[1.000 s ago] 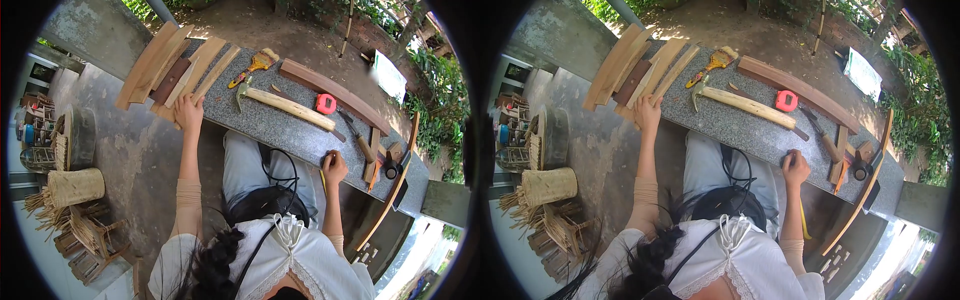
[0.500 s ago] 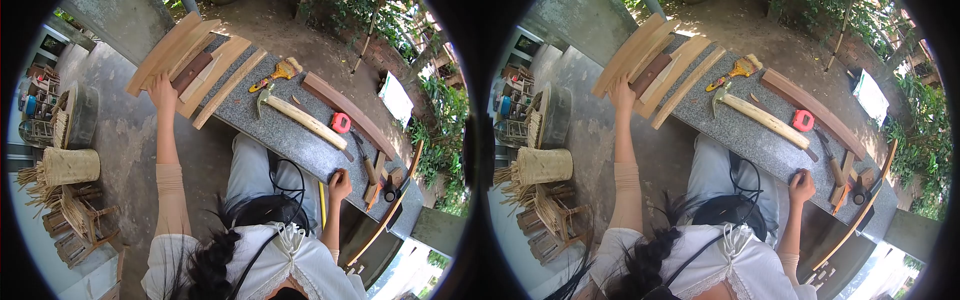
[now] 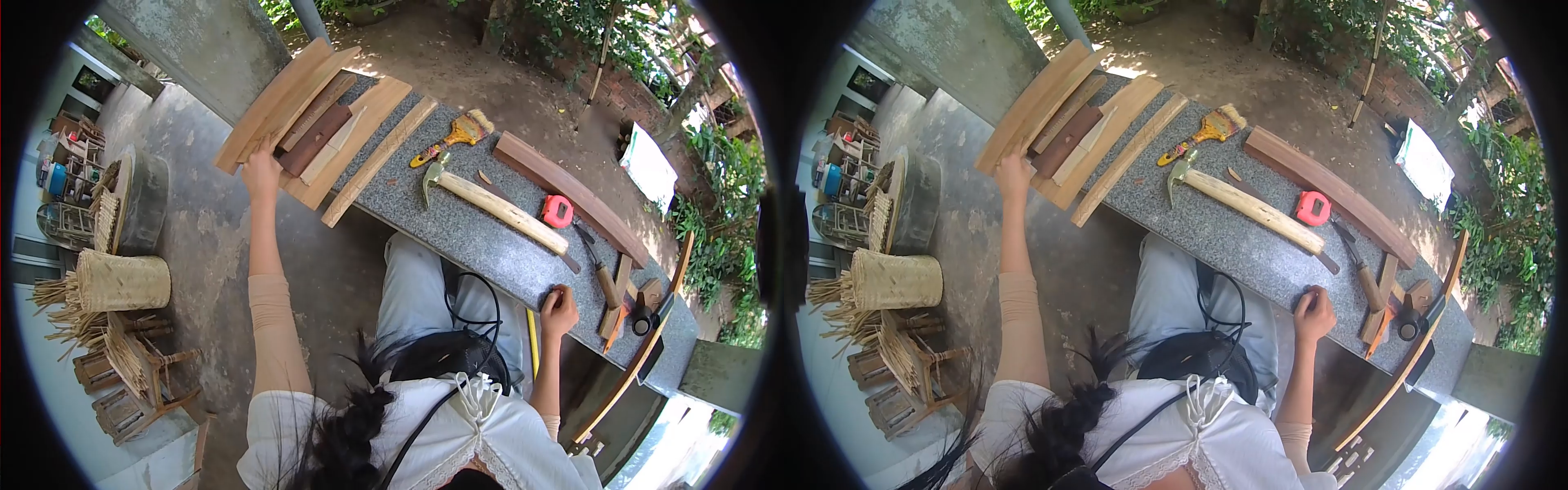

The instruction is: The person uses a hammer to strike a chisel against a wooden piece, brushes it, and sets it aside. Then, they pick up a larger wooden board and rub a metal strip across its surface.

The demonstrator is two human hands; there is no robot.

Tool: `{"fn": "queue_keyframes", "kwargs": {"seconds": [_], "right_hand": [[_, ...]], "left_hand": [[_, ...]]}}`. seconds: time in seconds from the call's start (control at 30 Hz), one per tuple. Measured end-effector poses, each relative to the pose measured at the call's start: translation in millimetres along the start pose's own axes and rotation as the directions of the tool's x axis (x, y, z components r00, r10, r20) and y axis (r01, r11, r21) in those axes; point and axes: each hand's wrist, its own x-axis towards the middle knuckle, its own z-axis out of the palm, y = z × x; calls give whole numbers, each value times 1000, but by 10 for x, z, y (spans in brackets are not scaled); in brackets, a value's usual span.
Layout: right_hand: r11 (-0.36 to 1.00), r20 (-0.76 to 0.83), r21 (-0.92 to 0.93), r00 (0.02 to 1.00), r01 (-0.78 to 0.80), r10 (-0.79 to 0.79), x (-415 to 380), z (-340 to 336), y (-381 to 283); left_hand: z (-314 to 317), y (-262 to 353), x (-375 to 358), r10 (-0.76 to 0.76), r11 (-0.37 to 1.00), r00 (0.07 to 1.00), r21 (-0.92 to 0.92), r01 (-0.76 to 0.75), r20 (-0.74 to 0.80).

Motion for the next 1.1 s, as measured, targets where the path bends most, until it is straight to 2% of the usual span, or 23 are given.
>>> {"fn": "queue_keyframes", "kwargs": {"seconds": [0.1,0.2,0.33,0.53,0.63,0.67,0.73,0.97,1.07,1.1], "right_hand": [[1000,15,-14,1000,-15,16,2,-10,-9],[1000,10,0,1000,-20,20,-2,-1,-2],[1000,19,-10,999,-26,26,4,-33,-34],[999,-47,45,999,3,-1,16,-12,-47],[1000,-27,19,1000,-6,7,5,-9,-25],[1000,-28,25,1000,-3,4,12,-9,-28],[999,-28,40,1000,-8,9,17,-20,-39],[998,-12,64,1000,-17,18,39,-43,-53],[997,9,66,999,-38,37,21,-80,-73],[997,29,69,999,-43,41,26,-82,-70]], "left_hand": [[-77,-43,207,-40,999,998,-20,41,46],[-215,-102,346,-1,999,1000,-44,0,-22],[-595,-87,439,-11,993,1000,-118,9,-17],[-1077,-246,558,23,976,998,-217,-12,50],[-1172,-470,688,10,909,982,-411,70,190],[-1172,-513,676,6,910,983,-408,72,186],[-1220,-528,619,-16,821,969,-551,152,245],[-1456,-604,428,18,781,963,-605,155,270],[-1627,-576,363,104,825,968,-564,45,230],[-1843,-455,273,136,900,978,-432,-56,157]]}}
